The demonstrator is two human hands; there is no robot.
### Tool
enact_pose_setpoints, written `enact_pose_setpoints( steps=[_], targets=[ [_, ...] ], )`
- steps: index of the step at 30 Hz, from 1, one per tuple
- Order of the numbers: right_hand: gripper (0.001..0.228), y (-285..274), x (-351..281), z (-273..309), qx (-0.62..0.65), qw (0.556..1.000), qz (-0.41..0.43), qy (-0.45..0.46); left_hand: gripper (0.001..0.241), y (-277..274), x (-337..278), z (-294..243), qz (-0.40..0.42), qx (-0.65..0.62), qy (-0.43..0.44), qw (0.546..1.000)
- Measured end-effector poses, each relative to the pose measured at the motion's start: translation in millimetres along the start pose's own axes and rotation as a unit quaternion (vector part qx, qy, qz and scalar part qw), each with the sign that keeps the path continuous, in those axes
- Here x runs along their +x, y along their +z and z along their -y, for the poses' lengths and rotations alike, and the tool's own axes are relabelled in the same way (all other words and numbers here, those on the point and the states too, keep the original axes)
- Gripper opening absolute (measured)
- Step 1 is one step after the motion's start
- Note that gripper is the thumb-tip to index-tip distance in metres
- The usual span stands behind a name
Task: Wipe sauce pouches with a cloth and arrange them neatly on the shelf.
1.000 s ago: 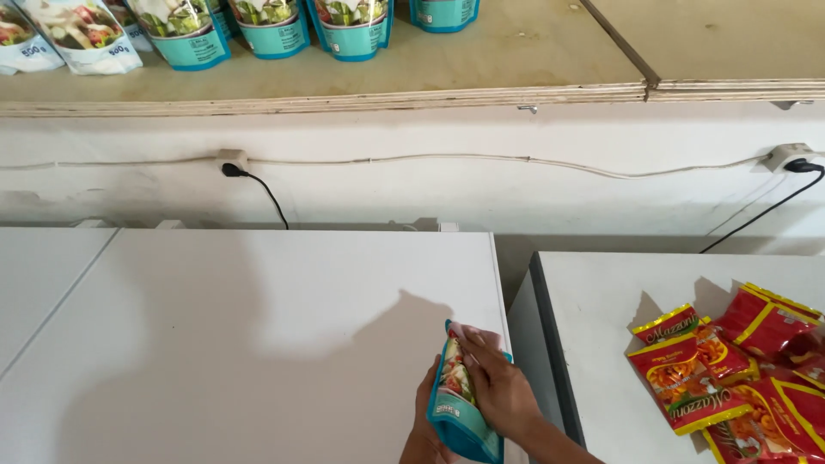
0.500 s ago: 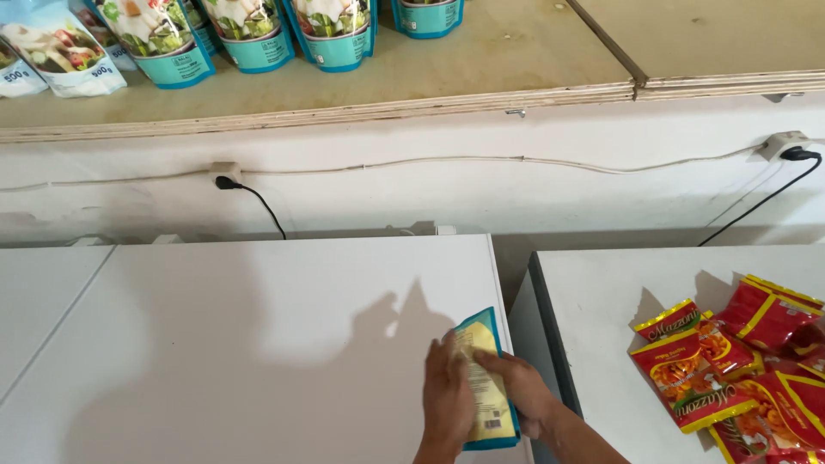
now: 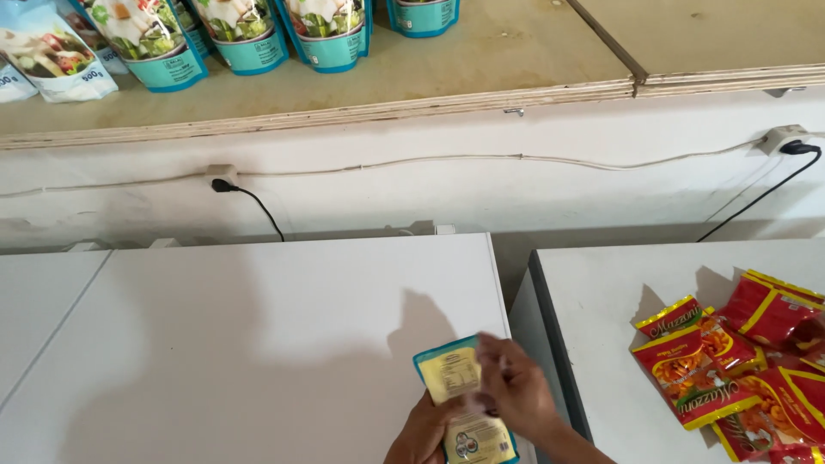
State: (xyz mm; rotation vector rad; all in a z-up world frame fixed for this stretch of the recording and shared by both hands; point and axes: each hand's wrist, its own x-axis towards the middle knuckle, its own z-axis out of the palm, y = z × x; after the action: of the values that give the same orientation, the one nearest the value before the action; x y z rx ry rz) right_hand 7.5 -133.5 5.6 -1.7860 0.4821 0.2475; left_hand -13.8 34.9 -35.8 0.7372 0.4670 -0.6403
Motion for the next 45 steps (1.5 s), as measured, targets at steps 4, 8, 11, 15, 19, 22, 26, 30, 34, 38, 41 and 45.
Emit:
enact_pose_setpoints(
  steps=[4, 8, 11, 15, 19, 22, 26, 30, 34, 38, 41, 45],
  targets=[
    [0.03, 6.8, 13.3, 4.2, -0.275, 0.827, 0.101, -0.479, 0.064, -1.5, 15.6, 9.7, 0.035, 0.159, 0.002, 0.987],
    [0.072, 0.1, 78.6, 2.6, -0.596, 0.659, 0.004, -0.458, 0.061, -21.3, 33.5, 26.1, 0.049, 0.237, -0.023, 0.97],
    [0.046, 0.9, 0.8, 90.6, -0.289, 0.955, 0.057, -0.036, 0.051, -46.3, 61.2, 39.9, 0.016, 0.161, -0.018, 0.987],
    [0.022, 23.1, 9.9, -8.9, -0.485, 0.844, 0.047, -0.223, 0.062, -11.5, 37.6, 20.6, -0.043, -0.001, -0.011, 0.999],
    [0.024, 22.1, -8.7, -57.7, -0.388, 0.825, 0.089, -0.4, 0.056, -2.6, 33.5, 0.0, -0.133, -0.029, 0.021, 0.99],
    [0.023, 15.0, -10.8, -68.8, -0.248, 0.929, 0.179, -0.208, 0.057, 5.2, 28.2, -14.5, -0.189, 0.004, 0.037, 0.981],
    [0.051, 6.7, -15.4, -16.5, -0.097, 0.981, 0.073, 0.154, 0.059, 41.7, 13.8, -18.0, -0.257, 0.171, 0.12, 0.944],
    [0.064, 12.2, 17.0, -40.1, -0.078, 0.993, 0.061, 0.072, 0.064, 56.7, 26.4, 0.3, -0.304, 0.343, 0.182, 0.87],
    [0.056, 10.7, 28.5, -59.2, 0.133, 0.972, 0.168, 0.098, 0.065, 49.1, 14.8, -10.2, -0.249, 0.304, 0.025, 0.919],
    [0.058, 3.8, 25.8, -73.0, 0.354, 0.875, 0.216, 0.249, 0.072, -43.5, 71.3, 26.3, -0.346, 0.445, 0.081, 0.822],
    [0.055, 10.7, 26.5, -94.8, 0.46, 0.804, 0.193, 0.323, 0.058, -55.6, 77.1, 38.3, -0.167, 0.154, 0.076, 0.971],
    [0.061, 15.1, 50.2, -125.9, 0.362, 0.865, 0.134, 0.32, 0.051, -71.2, 76.7, 45.0, -0.142, 0.223, -0.001, 0.965]
  ],
)
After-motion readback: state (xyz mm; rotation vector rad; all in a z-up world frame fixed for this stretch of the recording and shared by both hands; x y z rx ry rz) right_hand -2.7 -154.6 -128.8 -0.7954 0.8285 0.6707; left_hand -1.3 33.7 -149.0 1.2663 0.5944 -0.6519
